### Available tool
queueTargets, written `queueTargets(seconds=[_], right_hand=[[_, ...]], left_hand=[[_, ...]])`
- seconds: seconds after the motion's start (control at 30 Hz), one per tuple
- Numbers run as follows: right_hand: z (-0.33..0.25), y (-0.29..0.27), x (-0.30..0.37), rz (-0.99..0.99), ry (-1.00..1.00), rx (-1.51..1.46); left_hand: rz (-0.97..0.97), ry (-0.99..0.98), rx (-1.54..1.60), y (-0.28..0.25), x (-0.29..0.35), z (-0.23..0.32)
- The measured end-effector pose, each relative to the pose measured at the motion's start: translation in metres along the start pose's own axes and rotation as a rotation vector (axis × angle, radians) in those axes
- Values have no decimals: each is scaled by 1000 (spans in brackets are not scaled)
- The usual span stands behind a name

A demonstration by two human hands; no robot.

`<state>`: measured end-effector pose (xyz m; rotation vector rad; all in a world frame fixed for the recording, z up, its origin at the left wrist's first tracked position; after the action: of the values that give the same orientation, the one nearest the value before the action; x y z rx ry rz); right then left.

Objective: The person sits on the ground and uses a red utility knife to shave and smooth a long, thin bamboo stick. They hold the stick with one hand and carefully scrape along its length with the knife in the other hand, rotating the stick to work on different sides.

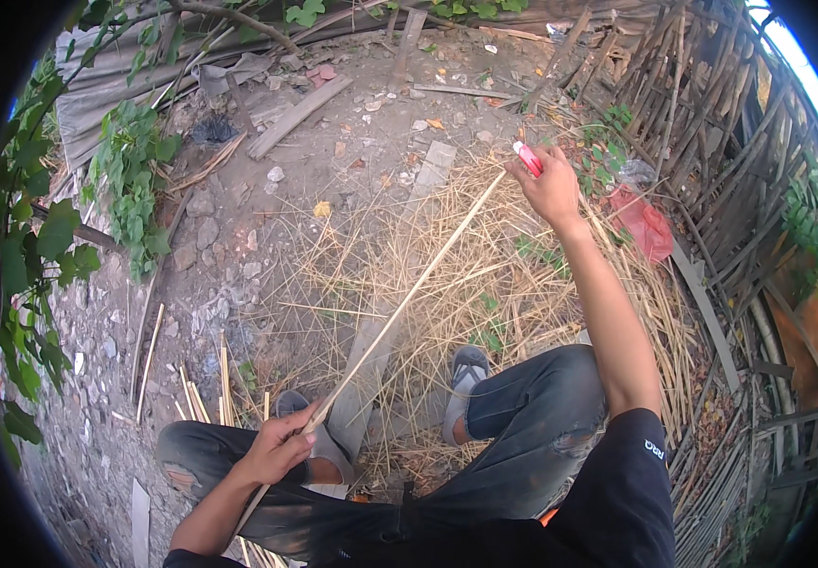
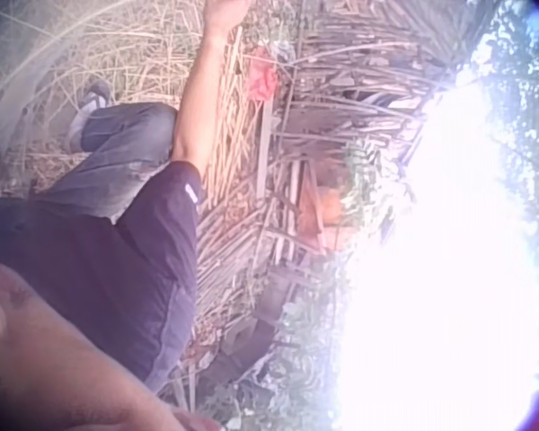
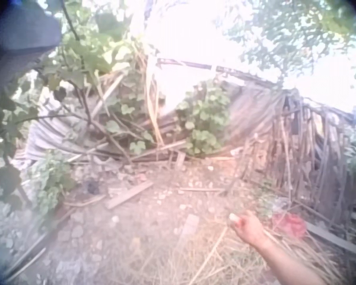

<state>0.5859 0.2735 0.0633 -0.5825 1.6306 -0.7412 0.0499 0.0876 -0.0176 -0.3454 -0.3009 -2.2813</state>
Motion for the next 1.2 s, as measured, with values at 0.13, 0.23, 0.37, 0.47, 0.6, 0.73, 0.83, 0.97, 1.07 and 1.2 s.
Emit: queueTargets(seconds=[0.13,0.23,0.37,0.47,0.6,0.73,0.83,0.97,1.07,1.2], right_hand=[[10,9,1,-11,-28,-23],[6,12,3,-147,65,57],[14,18,2,-269,59,137],[9,18,1,-292,109,158],[47,31,-5,-195,264,157],[87,30,2,-125,422,34],[84,36,15,-351,444,-5],[26,26,24,-501,444,-276],[-24,-2,18,-561,262,-296],[-55,-17,19,-645,69,-214]], left_hand=[[-1,59,-62,2,-2,-3],[4,84,-110,5,-2,1],[-14,178,-241,4,-6,-3],[-12,165,-300,4,-6,-4],[-31,192,-352,10,-7,-1],[16,100,-383,9,-9,3],[55,97,-344,3,-9,2],[72,113,-283,0,-8,6],[95,99,-196,-2,-7,6],[111,21,-158,-3,-4,12]])
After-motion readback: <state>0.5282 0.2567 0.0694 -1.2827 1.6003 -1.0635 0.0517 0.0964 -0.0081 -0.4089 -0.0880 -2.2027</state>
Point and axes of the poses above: each hand's wrist, its own x-axis away from the middle knuckle, its own y-axis out of the palm, z = x × y, the point moved 2 cm from there along -x, towards the middle knuckle, and after that the axes turned 12 degrees about x, right-handed, at the moved point
